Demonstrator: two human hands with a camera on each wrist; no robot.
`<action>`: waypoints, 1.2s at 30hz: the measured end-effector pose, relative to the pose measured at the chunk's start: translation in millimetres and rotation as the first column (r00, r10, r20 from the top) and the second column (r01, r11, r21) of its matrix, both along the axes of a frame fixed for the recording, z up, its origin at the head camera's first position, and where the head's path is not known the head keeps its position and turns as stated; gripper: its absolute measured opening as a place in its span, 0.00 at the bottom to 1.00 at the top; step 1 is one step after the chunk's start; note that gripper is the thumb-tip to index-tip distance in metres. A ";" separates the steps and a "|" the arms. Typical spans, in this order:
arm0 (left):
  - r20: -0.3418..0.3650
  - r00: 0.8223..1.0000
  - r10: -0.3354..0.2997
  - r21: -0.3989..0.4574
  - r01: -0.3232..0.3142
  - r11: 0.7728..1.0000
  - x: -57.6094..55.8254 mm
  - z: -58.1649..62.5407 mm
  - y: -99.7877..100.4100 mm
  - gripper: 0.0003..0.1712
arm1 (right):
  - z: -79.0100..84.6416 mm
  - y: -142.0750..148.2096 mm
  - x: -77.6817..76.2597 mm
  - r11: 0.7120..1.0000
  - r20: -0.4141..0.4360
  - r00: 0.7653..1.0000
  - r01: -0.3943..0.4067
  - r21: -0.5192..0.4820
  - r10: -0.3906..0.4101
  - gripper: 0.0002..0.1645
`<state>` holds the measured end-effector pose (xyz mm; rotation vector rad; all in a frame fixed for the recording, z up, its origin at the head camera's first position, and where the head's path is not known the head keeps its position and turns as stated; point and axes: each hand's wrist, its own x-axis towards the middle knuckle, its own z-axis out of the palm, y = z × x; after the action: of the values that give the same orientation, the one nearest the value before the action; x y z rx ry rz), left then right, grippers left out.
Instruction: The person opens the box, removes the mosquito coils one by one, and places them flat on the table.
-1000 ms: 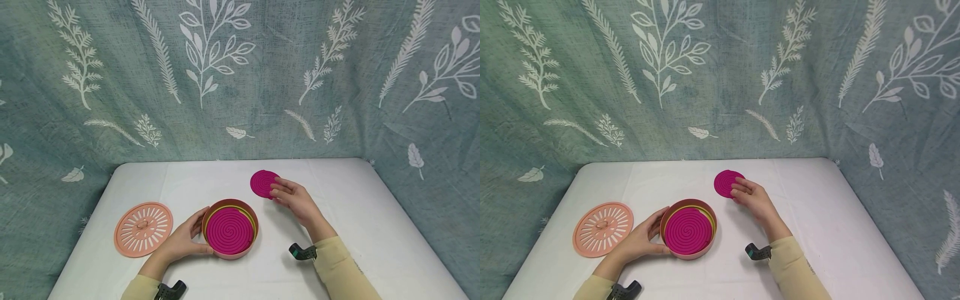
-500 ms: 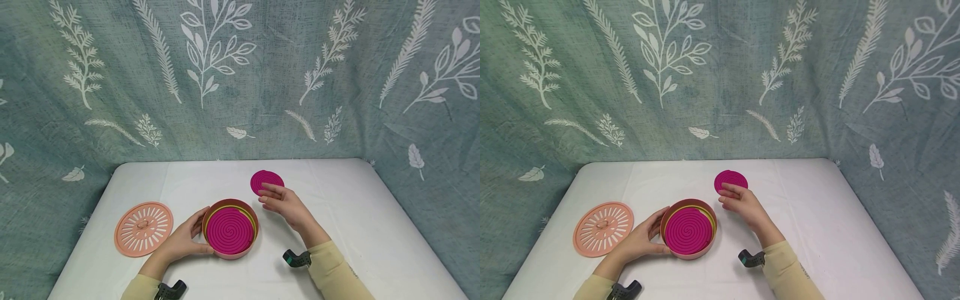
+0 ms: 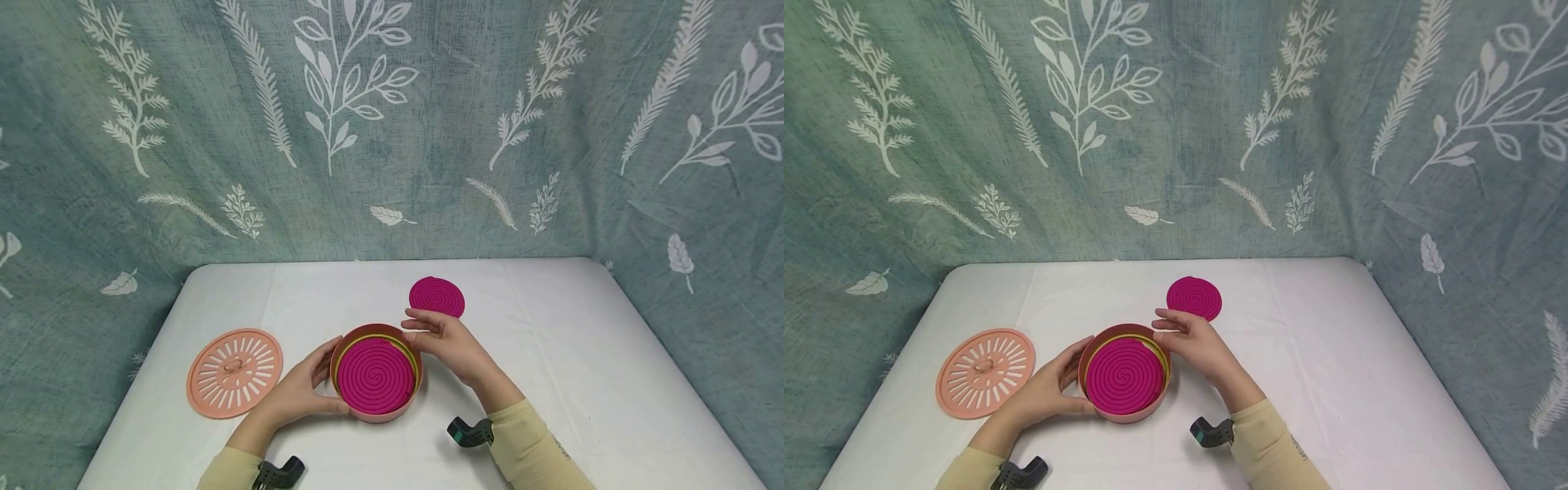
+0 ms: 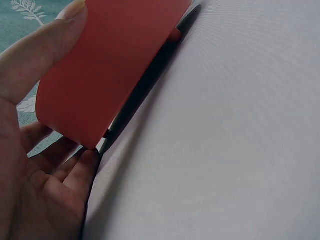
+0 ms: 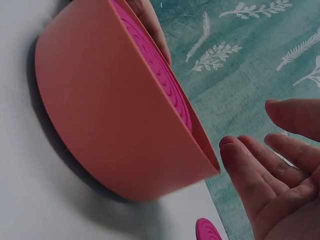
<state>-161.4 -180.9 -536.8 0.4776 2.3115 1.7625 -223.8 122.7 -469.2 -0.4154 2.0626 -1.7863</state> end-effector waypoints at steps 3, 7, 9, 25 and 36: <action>0.005 1.000 0.000 -0.001 0.000 1.000 1.0 -1.3 0.1 0.69 | -1.5 -4.2 3.9 1.000 -0.005 1.000 -0.013 0.020 0.013 0.32; 0.013 1.000 0.009 -0.005 -0.009 1.000 2.5 -2.0 0.1 0.70 | -2.9 -9.0 8.9 0.996 -0.035 0.999 -0.033 0.081 0.036 0.31; 0.014 1.000 0.012 -0.008 -0.012 1.000 3.1 -1.6 -0.2 0.70 | -3.1 -11.4 10.5 0.991 -0.070 0.996 -0.050 0.127 0.059 0.31; 0.022 1.000 0.019 -0.059 -0.017 0.998 -5.2 3.3 -3.9 0.69 | 6.0 -16.6 9.6 0.969 -0.140 0.977 -0.128 0.212 0.160 0.31; 0.030 0.999 0.016 -0.061 -0.015 0.998 -3.0 -0.9 -4.2 0.68 | 3.5 -17.4 10.0 0.968 -0.115 0.981 -0.130 0.217 0.157 0.32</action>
<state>-164.5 -185.1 -537.7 0.4204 2.3461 1.6888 -213.8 105.3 -465.7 -0.6183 2.2198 -1.4768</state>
